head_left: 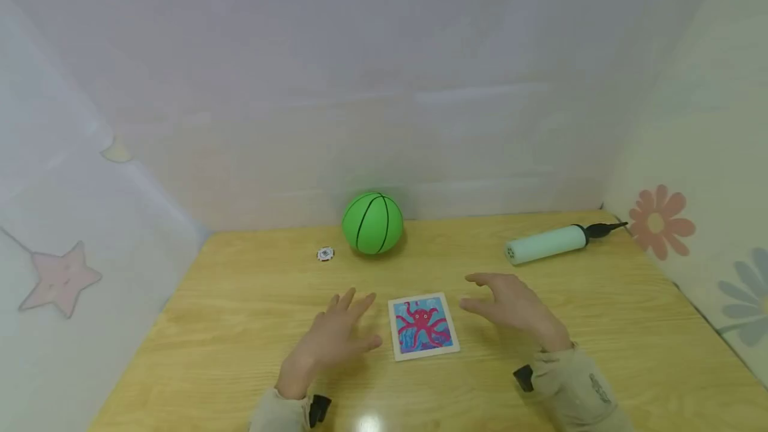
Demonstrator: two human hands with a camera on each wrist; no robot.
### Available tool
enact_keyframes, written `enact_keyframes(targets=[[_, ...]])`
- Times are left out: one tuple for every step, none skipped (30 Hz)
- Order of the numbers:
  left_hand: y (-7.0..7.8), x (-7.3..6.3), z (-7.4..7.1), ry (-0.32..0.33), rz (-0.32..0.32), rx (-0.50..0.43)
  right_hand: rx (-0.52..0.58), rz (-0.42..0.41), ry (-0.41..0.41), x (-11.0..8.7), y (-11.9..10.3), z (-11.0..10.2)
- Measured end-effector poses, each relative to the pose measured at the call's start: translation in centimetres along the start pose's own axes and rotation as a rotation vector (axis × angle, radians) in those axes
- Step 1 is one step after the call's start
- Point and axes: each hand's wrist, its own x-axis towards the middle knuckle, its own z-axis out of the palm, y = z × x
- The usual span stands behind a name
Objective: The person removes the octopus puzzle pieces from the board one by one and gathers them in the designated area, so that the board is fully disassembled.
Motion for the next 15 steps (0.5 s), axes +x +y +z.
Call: enact_keyframes(targets=[[-0.1, 0.1, 0.5, -0.03, 0.018, -0.005, 0.019, -0.007, 0.0, 0.3, 0.1, 0.2], [0.0, 0.2, 1.0, -0.057, 0.033, -0.012, 0.032, -0.015, 0.005, 0.5, 0.1, 0.5], [0.0, 0.2, 1.4, -0.08, 0.047, -0.014, 0.045, -0.021, 0.011, 0.9, 0.1, 0.8], [0.2, 0.3, 1.8, -0.098, 0.059, -0.016, 0.06, -0.026, 0.017, 1.2, 0.1, 1.2], [0.4, 0.3, 2.2, -0.113, 0.062, -0.021, 0.069, -0.036, 0.019, 1.6, 0.0, 1.5], [0.6, 0.4, 2.5, -0.123, 0.067, -0.019, 0.086, -0.047, 0.016, 1.9, -0.1, 1.8], [0.9, 0.5, 2.8, -0.13, 0.071, -0.008, 0.107, -0.059, 0.009, 2.3, -0.2, 2.1], [1.2, 0.6, 3.0, -0.136, 0.072, 0.004, 0.126, -0.072, 0.002, 2.6, -0.3, 2.4], [1.5, 0.7, 3.3, -0.141, 0.075, 0.015, 0.144, -0.092, -0.011, 2.9, -0.4, 2.7], [1.8, 0.8, 3.4, -0.145, 0.077, 0.023, 0.152, -0.12, -0.025, 3.3, -0.4, 2.9], [2.0, 0.9, 3.6, -0.151, 0.078, 0.031, 0.162, -0.137, -0.041, 3.6, -0.5, 3.2], [2.3, 1.0, 3.7, -0.155, 0.079, 0.04, 0.171, -0.154, -0.056, 3.9, -0.6, 3.5], [2.5, 1.1, 3.8, -0.158, 0.076, 0.048, 0.175, -0.173, -0.068, 4.2, -0.6, 3.8], [2.7, 1.1, 3.9, -0.163, 0.07, 0.05, 0.181, -0.19, -0.083, 4.5, -0.6, 4.1], [2.8, 1.2, 4.0, -0.166, 0.065, 0.05, 0.19, -0.206, -0.101, 4.8, -0.6, 4.4]])
